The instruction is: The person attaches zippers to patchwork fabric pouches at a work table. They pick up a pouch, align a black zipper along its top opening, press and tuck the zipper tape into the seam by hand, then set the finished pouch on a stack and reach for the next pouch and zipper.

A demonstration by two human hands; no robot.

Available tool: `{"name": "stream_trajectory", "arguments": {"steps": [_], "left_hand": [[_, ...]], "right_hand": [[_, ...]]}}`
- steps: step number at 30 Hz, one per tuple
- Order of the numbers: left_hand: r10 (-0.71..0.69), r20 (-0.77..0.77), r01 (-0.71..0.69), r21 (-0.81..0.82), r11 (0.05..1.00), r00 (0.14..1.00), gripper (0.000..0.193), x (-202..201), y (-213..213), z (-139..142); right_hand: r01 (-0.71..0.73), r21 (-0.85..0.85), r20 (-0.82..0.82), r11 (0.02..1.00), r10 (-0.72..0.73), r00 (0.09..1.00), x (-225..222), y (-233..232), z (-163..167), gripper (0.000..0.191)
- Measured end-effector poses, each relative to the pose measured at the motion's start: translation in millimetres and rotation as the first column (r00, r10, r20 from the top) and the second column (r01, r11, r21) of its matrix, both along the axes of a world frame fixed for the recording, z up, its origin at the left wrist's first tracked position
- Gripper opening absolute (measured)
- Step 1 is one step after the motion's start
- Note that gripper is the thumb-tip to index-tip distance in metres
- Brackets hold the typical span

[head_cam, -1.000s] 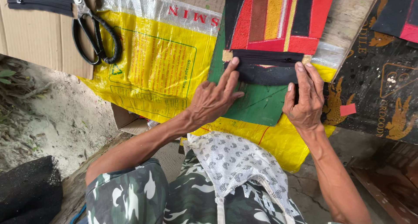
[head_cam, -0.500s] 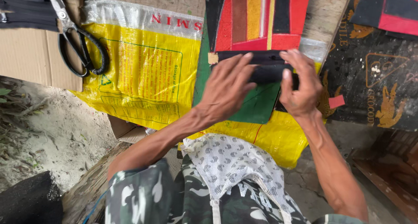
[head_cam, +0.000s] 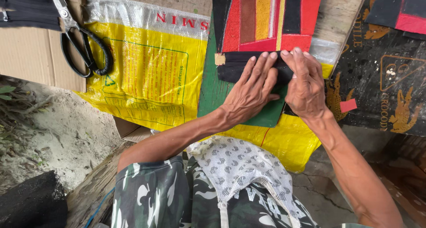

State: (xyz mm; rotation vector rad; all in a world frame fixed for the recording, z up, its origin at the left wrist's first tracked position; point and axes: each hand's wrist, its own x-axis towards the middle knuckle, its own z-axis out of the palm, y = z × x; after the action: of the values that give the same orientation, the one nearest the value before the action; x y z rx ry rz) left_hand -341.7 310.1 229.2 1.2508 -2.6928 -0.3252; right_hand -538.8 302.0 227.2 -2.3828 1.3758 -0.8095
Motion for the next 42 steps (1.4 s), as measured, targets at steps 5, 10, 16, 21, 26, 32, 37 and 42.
{"name": "stream_trajectory", "arguments": {"steps": [5,10,16,21,26,32,37,42], "left_hand": [[0.053,-0.017,-0.053,0.028,0.998,0.998,0.075,55,1,0],[0.134,-0.093,-0.128,0.069,0.989,0.987,0.074,89,1,3],[0.137,-0.13,-0.127,0.085,0.988,0.982,0.069,97,-5,4],[0.109,-0.138,-0.074,0.237,0.969,0.984,0.083,101,-20,9],[0.082,-0.189,-0.036,0.235,0.971,0.978,0.084,102,-11,27],[-0.008,-0.115,0.025,0.142,0.989,0.993,0.065,120,-1,29],[-0.065,-0.034,0.068,0.086,0.994,0.997,0.053,132,5,41],[-0.084,-0.13,0.1,0.123,0.987,0.988,0.057,86,-2,46]], "right_hand": [[0.039,0.027,0.013,0.999,-0.04,0.999,14,2,-1,0.052],[0.041,0.014,-0.007,0.999,-0.041,0.999,27,3,-8,0.053],[0.074,0.008,-0.039,0.997,-0.073,0.997,38,1,-10,0.05],[0.178,0.053,-0.111,0.983,-0.171,0.979,38,-3,-1,0.054],[0.096,0.179,-0.055,0.979,-0.088,0.995,13,7,17,0.059],[-0.019,0.093,-0.112,0.995,0.029,0.993,-8,24,14,0.061],[0.007,0.058,-0.067,0.998,-0.003,0.998,-13,30,14,0.059],[0.011,0.083,-0.192,0.997,0.005,0.981,-14,21,14,0.064]]}}
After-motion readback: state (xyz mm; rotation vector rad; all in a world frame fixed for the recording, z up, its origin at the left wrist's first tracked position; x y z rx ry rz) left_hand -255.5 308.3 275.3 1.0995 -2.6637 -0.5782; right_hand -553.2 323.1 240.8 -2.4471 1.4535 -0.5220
